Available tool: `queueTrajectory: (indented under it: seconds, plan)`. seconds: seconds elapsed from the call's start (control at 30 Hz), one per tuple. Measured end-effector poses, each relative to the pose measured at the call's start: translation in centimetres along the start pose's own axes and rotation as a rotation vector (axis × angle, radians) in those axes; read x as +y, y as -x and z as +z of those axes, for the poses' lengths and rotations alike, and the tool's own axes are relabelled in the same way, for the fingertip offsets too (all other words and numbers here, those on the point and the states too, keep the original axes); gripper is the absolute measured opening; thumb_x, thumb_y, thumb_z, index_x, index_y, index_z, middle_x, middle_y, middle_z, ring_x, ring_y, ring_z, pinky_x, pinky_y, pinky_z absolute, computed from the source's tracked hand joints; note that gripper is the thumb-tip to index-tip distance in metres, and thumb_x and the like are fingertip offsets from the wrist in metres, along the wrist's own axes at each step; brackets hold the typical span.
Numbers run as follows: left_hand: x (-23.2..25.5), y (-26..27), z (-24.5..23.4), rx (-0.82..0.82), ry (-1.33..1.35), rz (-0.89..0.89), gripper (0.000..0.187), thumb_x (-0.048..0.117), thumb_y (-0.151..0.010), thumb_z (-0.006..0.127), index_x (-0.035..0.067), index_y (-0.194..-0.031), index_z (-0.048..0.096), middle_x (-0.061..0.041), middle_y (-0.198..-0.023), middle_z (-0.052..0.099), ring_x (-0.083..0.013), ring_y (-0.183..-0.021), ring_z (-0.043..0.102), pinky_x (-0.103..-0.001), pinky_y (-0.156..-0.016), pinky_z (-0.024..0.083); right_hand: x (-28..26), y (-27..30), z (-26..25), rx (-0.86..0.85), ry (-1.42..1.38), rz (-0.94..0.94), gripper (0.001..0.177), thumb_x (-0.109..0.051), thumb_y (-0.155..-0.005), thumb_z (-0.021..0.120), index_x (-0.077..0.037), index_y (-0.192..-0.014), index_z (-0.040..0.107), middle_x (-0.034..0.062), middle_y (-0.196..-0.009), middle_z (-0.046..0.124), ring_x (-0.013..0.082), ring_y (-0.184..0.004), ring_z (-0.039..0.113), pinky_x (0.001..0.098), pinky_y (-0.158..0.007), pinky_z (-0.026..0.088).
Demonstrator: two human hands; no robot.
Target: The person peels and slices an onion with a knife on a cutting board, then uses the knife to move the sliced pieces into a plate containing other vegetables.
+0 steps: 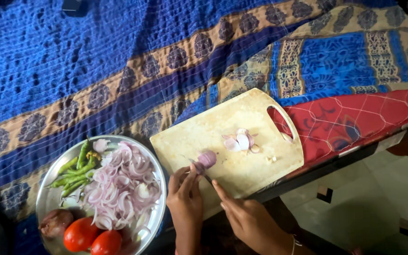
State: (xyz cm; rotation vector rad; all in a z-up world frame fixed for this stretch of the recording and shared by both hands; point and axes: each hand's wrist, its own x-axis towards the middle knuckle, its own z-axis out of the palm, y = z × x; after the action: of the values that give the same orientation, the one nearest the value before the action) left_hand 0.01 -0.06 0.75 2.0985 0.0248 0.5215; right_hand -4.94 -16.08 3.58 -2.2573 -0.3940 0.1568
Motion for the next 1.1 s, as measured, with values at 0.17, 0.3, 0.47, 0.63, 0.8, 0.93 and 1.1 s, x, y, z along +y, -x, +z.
queueTrajectory:
  seconds: [0.17,0.3,0.47,0.63,0.8,0.93,1.1]
  plan:
    - [-0.1,0.3,-0.4,-0.033,0.013,-0.011,0.028,-0.002,-0.089,0.069,0.003,-0.116,0.075,-0.015,-0.103,0.071,-0.0297,-0.089,0.073,-0.036,-0.074,0.058,0.7,-1.0,1.7,-0.062,0.224,-0.013,0.077,-0.004,-0.088,0.065,-0.004,-0.158,0.032,0.0172,-0.061,0.064,0.0361,-0.050,0.063,0.0469,-0.046,0.051]
    - [-0.3,0.4,-0.3,-0.020,0.015,0.008,0.029,-0.003,-0.089,0.067,0.003,-0.117,0.075,-0.016,-0.102,0.072,-0.0307,-0.088,0.073,-0.036,-0.075,0.059,0.4,-1.1,1.2,-0.103,0.257,0.065,0.074,-0.008,-0.091,0.064,-0.008,-0.158,0.033,0.0184,-0.057,0.063,0.0371,-0.049,0.062,0.0475,-0.048,0.050]
    - [-0.3,0.3,-0.1,0.023,-0.014,0.018,0.025,-0.003,-0.090,0.068,0.004,-0.112,0.076,-0.015,-0.100,0.073,-0.0305,-0.088,0.074,-0.036,-0.076,0.059,-0.6,0.3,-0.4,0.077,-0.054,-0.078,0.060,-0.006,-0.099,0.059,-0.004,-0.155,0.041,0.0217,-0.067,0.063,0.0373,-0.054,0.063,0.0460,-0.052,0.047]
    - [0.1,0.1,-0.3,0.014,0.016,0.005,0.026,-0.003,-0.089,0.069,0.001,-0.113,0.076,-0.016,-0.099,0.072,-0.0302,-0.085,0.073,-0.036,-0.074,0.059,-0.8,0.6,-0.4,0.047,-0.113,0.007,0.059,-0.007,-0.098,0.058,-0.004,-0.155,0.041,0.0228,-0.068,0.063,0.0367,-0.053,0.064,0.0449,-0.050,0.047]
    - [0.2,0.0,-0.3,0.005,0.027,-0.008,0.025,-0.004,-0.089,0.069,0.001,-0.112,0.075,-0.016,-0.098,0.072,-0.0296,-0.084,0.073,-0.036,-0.072,0.059,-0.5,0.7,-0.4,0.047,-0.092,-0.026,0.060,-0.005,-0.098,0.058,-0.004,-0.156,0.039,0.0220,-0.074,0.066,0.0357,-0.055,0.065,0.0447,-0.050,0.048]
    - [-0.2,0.1,-0.1,0.008,0.007,-0.017,0.025,-0.002,-0.088,0.070,0.001,-0.112,0.076,-0.015,-0.095,0.072,-0.0293,-0.082,0.073,-0.036,-0.071,0.057,-0.3,0.6,0.1,0.063,-0.032,-0.040,0.061,-0.006,-0.098,0.059,-0.005,-0.156,0.040,0.0208,-0.074,0.068,0.0357,-0.057,0.067,0.0462,-0.051,0.049]
    - [-0.4,0.1,-0.2,-0.013,-0.020,0.021,0.023,-0.002,-0.089,0.070,0.001,-0.111,0.075,-0.016,-0.096,0.072,-0.0308,-0.084,0.072,-0.037,-0.072,0.057,0.2,-0.6,1.4,0.006,0.010,-0.069,0.072,-0.001,-0.094,0.059,-0.003,-0.160,0.031,0.0203,-0.073,0.068,0.0371,-0.058,0.067,0.0464,-0.052,0.052]
